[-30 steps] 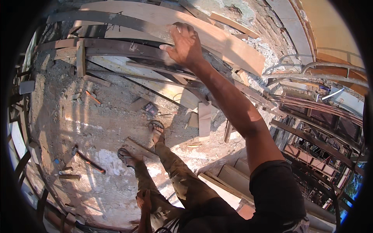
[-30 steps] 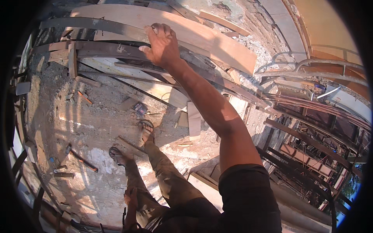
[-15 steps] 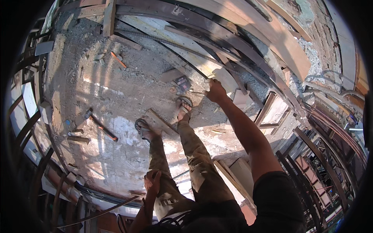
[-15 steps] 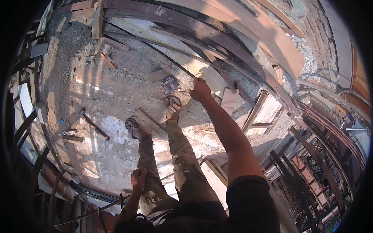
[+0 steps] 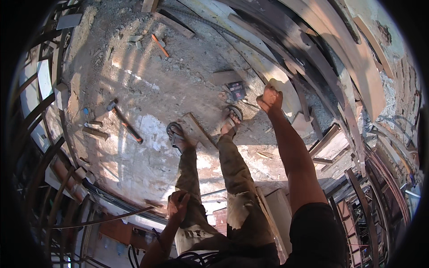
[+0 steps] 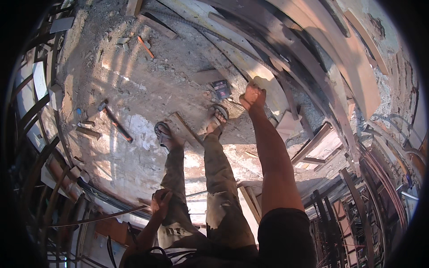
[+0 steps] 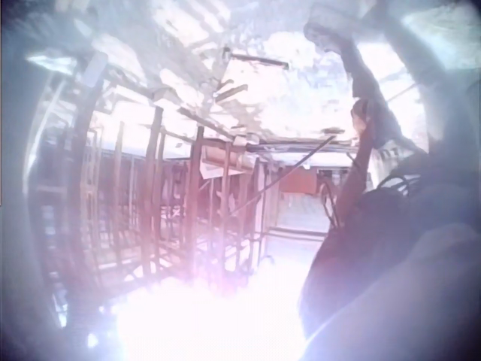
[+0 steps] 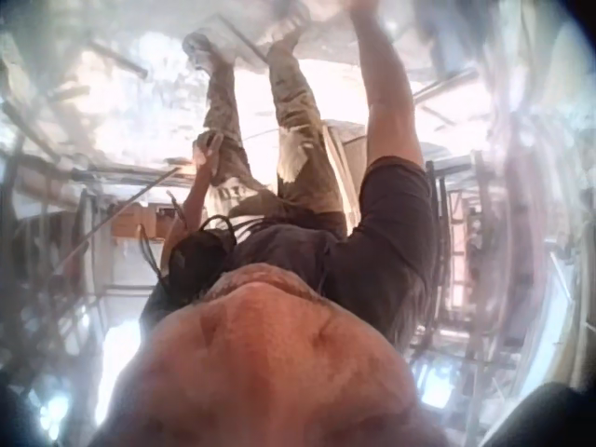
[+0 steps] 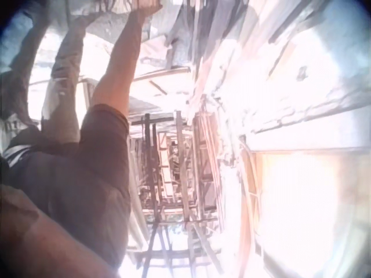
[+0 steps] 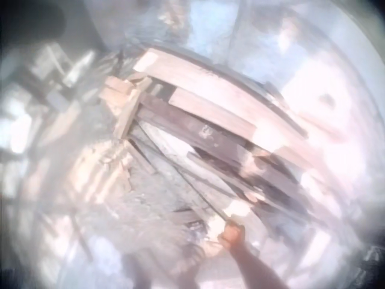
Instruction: The person pries up wooden planks and boards from a floor using a crowbar and then carries a large wooden panel to a different location.
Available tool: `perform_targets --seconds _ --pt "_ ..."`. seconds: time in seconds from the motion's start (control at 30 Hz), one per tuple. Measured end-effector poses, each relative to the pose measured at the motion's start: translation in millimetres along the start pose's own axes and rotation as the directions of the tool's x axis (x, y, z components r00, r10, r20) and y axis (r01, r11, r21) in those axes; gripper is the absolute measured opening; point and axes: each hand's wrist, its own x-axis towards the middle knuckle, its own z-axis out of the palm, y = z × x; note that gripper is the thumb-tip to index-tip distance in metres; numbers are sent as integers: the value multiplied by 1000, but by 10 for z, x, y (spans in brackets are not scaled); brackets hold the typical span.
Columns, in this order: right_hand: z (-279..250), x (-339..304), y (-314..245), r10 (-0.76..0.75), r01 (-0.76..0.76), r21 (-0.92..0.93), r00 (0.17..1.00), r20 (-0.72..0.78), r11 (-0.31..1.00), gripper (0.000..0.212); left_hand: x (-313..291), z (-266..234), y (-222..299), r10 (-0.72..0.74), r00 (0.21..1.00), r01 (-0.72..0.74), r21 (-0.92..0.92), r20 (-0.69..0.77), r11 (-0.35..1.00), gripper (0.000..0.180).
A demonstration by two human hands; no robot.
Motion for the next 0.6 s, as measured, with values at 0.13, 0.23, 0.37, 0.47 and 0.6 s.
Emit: perform_targets --seconds 0.13,0.23,0.37,0.47,0.6 --pt "-406 75 135 -27 25 36 999 35 999 39 -107 72 69 26 999 -24 61 -25 998 26" --pt "-325 70 247 25 -28 -30 994 -102 999 39 -95 80 257 10 1000 -9 84 -8 996 26" --pt "-344 -19 -23 187 -194 -11 959 -214 981 46 -188 31 303 -11 1000 13 94 -21 995 25" --pt "-390 63 -76 244 -245 33 924 -293 969 57 -100 -12 351 20 1000 -20 91 -1 996 26" --pt "-856 153 -722 25 72 251 931 -365 965 58 -108 -107 338 -25 999 27 107 -28 994 27"
